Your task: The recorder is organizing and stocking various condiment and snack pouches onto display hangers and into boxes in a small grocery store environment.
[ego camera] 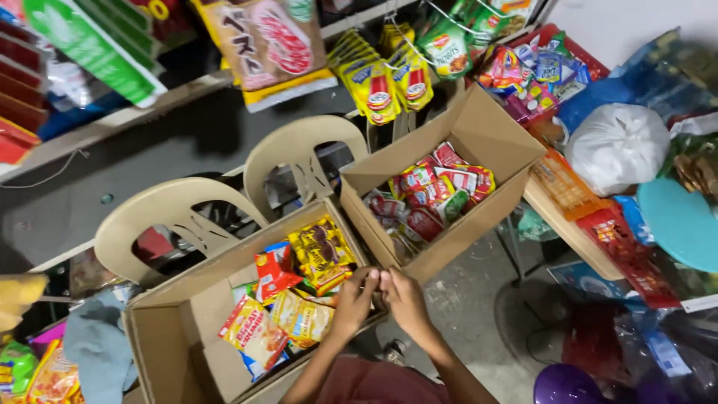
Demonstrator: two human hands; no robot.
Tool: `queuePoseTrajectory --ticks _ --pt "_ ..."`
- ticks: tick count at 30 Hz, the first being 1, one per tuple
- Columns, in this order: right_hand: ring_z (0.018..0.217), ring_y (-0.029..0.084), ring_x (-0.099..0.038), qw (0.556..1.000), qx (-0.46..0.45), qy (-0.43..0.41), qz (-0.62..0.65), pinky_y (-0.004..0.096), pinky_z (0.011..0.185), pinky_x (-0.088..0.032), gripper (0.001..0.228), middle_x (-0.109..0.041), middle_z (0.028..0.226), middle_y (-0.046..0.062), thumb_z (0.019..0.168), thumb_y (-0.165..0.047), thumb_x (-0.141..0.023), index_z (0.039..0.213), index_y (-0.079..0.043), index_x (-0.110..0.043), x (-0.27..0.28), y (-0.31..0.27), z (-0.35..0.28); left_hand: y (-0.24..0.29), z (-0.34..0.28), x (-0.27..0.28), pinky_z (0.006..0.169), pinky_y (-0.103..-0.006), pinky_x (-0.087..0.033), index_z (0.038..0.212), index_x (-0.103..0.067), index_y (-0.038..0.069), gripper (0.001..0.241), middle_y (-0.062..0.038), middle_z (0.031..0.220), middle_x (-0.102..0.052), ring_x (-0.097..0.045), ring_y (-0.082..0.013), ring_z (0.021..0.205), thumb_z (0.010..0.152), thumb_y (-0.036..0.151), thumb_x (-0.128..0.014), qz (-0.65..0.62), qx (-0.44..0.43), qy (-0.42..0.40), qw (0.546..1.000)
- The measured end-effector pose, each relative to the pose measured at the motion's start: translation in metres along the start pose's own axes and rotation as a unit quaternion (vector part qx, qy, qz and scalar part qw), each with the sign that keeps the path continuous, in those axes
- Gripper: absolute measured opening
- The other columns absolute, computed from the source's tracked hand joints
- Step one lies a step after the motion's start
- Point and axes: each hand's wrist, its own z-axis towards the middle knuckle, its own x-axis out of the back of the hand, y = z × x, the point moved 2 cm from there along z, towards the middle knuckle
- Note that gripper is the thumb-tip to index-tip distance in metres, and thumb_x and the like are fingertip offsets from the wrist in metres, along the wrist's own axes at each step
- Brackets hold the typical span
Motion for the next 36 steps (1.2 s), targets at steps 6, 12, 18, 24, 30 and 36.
queuePoseTrajectory --ticks 6,12,18,24,30,36 --pt "0.056 0.009 -0.06 0.991 -0.065 0.036 0.113 0.029 0.056 -0.051 0.049 -0.063 0.059 0.0 0.108 -0.032 -0.05 0.069 -0.004 -0.062 0.067 0.068 0.003 -0.008 0.011 -0.043 0.074 -0.0301 -0.054 0.109 -0.071 0.001 0.03 -0.007 0.093 -0.075 -0.067 -0.0144 0.078 0.105 0.024 -0.052 -0.006 0.045 -0.01 0.999" --pt "0.057 0.007 -0.05 0.979 -0.111 0.108 0.13 0.027 0.054 -0.043 0.036 -0.063 0.068 0.0 0.107 -0.031 -0.047 0.085 -0.006 -0.058 0.125 0.094 0.043 -0.059 0.049 -0.048 0.07 -0.0298 -0.05 0.107 -0.07 0.0 0.025 -0.005 0.082 -0.067 -0.06 -0.0107 0.077 0.103 0.017 -0.053 -0.031 0.031 -0.015 0.999" --pt "0.061 0.009 -0.05 0.979 -0.091 0.128 0.128 0.029 0.058 -0.045 0.034 -0.057 0.071 0.003 0.111 -0.028 -0.049 0.087 -0.004 -0.054 0.149 0.124 0.08 -0.104 0.094 -0.063 0.066 -0.029 -0.051 0.104 -0.07 -0.001 0.025 -0.005 0.081 -0.069 -0.064 -0.0117 0.073 0.104 0.019 -0.055 -0.031 0.146 0.024 0.988" --pt "0.059 0.012 -0.053 0.985 -0.145 0.093 0.026 0.032 0.057 -0.046 0.036 -0.059 0.068 0.005 0.107 -0.031 -0.051 0.085 -0.003 -0.055 0.158 0.128 0.121 -0.133 0.118 -0.086 0.071 -0.0304 -0.056 0.107 -0.071 0.0 0.023 -0.008 0.09 -0.075 -0.068 -0.0133 0.076 0.103 0.02 -0.06 -0.059 0.161 0.022 0.985" --pt "0.06 0.021 -0.05 0.989 -0.131 0.003 0.067 0.038 0.062 -0.044 0.051 -0.054 0.066 0.01 0.112 -0.035 -0.05 0.074 -0.001 -0.053 0.146 0.182 0.171 -0.095 0.139 -0.094 0.074 -0.0341 -0.056 0.107 -0.072 0.002 0.016 -0.01 0.094 -0.076 -0.072 -0.0207 0.081 0.098 0.013 -0.064 0.077 0.138 0.084 0.984" --pt "0.064 0.026 -0.066 0.97 -0.103 -0.203 -0.087 0.041 0.067 -0.051 0.041 -0.069 0.071 0.016 0.104 -0.035 -0.058 0.082 0.0 -0.066 0.106 0.292 0.23 -0.061 0.163 -0.123 0.086 -0.0458 -0.044 0.101 -0.074 0.008 0.015 -0.013 0.098 -0.066 -0.06 -0.0339 0.099 0.088 0.008 -0.067 0.344 0.066 0.086 0.933"
